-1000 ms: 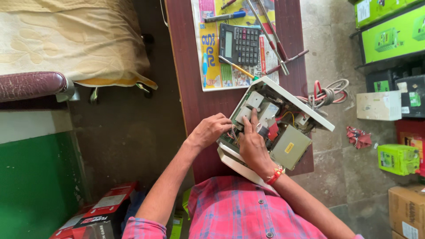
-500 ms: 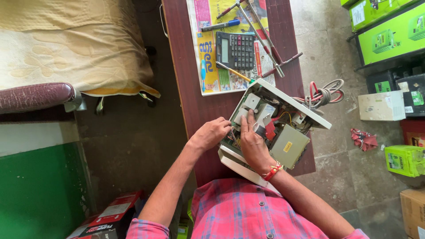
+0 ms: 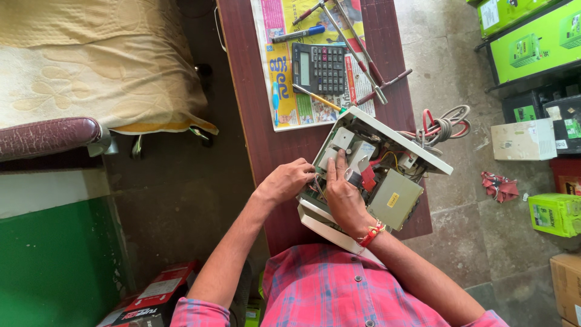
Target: The person uses a screwdriver to loosen and tighten screws on a circuit board inside an open white electrical box. They adjust internal wiring and components, then remove the circuit board from the box.
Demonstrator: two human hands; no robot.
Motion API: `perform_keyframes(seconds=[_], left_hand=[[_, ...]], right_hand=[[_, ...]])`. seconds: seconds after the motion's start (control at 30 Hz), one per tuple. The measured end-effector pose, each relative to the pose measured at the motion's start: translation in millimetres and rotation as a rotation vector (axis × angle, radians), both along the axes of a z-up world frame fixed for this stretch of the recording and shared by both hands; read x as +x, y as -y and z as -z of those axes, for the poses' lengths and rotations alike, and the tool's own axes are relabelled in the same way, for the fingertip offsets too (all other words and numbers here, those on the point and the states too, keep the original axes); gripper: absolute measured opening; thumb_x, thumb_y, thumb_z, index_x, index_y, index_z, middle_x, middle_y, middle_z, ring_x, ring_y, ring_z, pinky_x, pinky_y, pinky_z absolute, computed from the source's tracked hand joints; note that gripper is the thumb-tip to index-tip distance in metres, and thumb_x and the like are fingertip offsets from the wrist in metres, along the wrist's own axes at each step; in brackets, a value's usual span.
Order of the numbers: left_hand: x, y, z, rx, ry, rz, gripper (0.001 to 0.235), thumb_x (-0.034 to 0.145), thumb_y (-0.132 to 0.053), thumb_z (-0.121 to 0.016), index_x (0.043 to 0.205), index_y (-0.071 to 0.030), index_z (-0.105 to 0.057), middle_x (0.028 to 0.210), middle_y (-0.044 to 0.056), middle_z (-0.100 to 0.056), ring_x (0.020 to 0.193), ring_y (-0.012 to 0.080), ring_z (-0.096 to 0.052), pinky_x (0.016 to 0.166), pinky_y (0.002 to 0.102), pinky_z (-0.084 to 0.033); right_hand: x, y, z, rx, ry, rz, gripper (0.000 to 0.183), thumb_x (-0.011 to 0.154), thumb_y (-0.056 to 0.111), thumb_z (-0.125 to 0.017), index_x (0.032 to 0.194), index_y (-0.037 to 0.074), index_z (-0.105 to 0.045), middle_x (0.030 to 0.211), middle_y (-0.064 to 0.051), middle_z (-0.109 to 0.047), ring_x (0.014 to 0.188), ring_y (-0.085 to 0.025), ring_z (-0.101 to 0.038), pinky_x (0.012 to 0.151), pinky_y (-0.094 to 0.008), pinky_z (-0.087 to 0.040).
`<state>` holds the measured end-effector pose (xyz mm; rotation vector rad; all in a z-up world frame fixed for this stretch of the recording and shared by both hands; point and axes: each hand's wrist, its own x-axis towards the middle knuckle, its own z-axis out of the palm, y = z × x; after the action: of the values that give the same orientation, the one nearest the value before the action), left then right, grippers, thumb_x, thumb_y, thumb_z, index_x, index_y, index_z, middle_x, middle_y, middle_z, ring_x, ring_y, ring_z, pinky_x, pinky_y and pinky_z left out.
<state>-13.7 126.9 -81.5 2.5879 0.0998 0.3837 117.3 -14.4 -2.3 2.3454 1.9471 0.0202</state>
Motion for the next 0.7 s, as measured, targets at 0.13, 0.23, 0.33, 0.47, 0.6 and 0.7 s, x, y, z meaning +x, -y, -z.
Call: perform_keyframes(seconds=[0.13, 0.23, 0.33, 0.47, 0.6, 0.7], left_hand=[[1, 0, 2, -0.006, -0.022, 0.01, 0.018, 0.078, -0.004, -0.067, 0.095, -0.005, -0.075, 0.108, 0.005, -0.073, 0.102, 0.0211, -0.066, 0.086, 0.031, -0.058], [1, 4, 5, 0.082, -0.019, 0.027, 0.013, 0.081, -0.005, -0.067, 0.093, -0.006, -0.074, 0.104, 0.004, -0.072, 0.098, 0.0198, -0.066, 0.086, 0.03, -0.058], [1, 6, 7, 0.106, 0.02, 0.025, 0.013, 0.079, -0.005, -0.067, 0.091, -0.006, -0.073, 0.102, 0.003, -0.072, 0.096, 0.0188, -0.066, 0.085, 0.029, -0.058], [2, 1, 10, 0.065, 0.002, 0.062, 0.013, 0.078, -0.005, -0.068, 0.091, -0.006, -0.073, 0.1, 0.002, -0.073, 0.094, 0.0196, -0.065, 0.084, 0.03, -0.058], [8, -12, 9, -0.1, -0.054, 0.065, 0.011, 0.076, -0.013, -0.076, 0.082, -0.007, -0.07, 0.088, 0.005, -0.07, 0.088, 0.0242, -0.067, 0.083, 0.035, -0.058], [7, -18, 2, -0.224, -0.034, 0.06, 0.019, 0.076, -0.019, -0.082, 0.079, -0.006, -0.068, 0.084, 0.008, -0.068, 0.084, 0.0287, -0.067, 0.08, 0.039, -0.057]], right_hand=[[0, 0, -1, -0.012, -0.034, 0.009, 0.063, 0.08, -0.002, -0.057, 0.141, -0.016, -0.048, 0.15, -0.042, -0.038, 0.118, -0.046, -0.062, 0.087, -0.036, -0.06], [0, -1, 0, -0.037, -0.029, 0.015, 0.063, 0.08, -0.003, -0.056, 0.142, -0.016, -0.046, 0.151, -0.043, -0.037, 0.12, -0.046, -0.061, 0.085, -0.035, -0.06], [-1, -2, 5, 0.015, -0.076, 0.029, 0.064, 0.079, -0.006, -0.054, 0.141, -0.018, -0.044, 0.151, -0.044, -0.034, 0.13, -0.045, -0.058, 0.078, -0.032, -0.062], [0, -1, 8, -0.022, -0.128, 0.046, 0.065, 0.08, -0.007, -0.053, 0.142, -0.02, -0.041, 0.151, -0.047, -0.031, 0.13, -0.045, -0.057, 0.075, -0.032, -0.062], [2, 0, 9, 0.007, -0.16, 0.022, 0.066, 0.079, -0.009, -0.053, 0.142, -0.023, -0.039, 0.15, -0.05, -0.028, 0.127, -0.046, -0.059, 0.076, -0.032, -0.062], [1, 0, 8, 0.048, -0.139, 0.009, 0.065, 0.079, -0.008, -0.053, 0.141, -0.022, -0.039, 0.15, -0.048, -0.028, 0.128, -0.047, -0.06, 0.078, -0.033, -0.062]])
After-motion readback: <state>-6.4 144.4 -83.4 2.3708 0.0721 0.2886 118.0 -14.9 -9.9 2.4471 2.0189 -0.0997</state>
